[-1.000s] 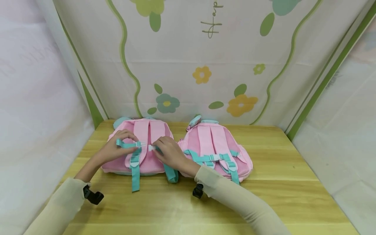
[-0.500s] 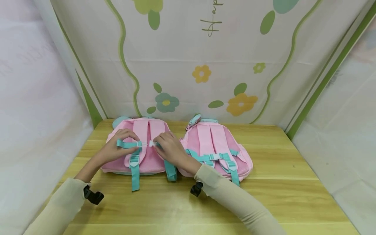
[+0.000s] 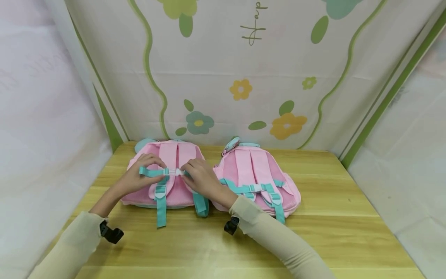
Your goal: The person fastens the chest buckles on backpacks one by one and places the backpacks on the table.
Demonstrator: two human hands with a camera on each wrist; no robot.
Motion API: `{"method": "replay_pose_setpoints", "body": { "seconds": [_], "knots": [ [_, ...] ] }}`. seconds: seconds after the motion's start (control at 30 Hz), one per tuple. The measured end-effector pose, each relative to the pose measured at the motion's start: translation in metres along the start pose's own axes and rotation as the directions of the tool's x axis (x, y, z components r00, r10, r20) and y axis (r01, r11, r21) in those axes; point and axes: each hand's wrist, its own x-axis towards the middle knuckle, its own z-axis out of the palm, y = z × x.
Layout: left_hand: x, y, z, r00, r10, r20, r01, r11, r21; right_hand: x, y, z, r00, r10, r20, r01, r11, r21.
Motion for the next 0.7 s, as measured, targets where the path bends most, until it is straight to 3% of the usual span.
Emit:
{"method": "replay_pose_setpoints", "body": {
  "seconds": [0.5, 0.7],
  "knots": [
    [0.0035, 0.0049, -0.0007, 1.000, 0.001, 0.015, -0.001, 1.000, 0.003, -0.0018, -0.0009, 0.0007, 1.000, 0.018, 0.018, -0.018, 1.000, -0.015],
    [0.0050, 0.0061, -0.0004, 1.000, -0.025, 0.018, 0.025, 1.000, 0.012, -0.0018, 0.0000, 0.0014, 0.997, 0.046, 0.057, -0.046, 0.999, -0.002]
  ]
}}
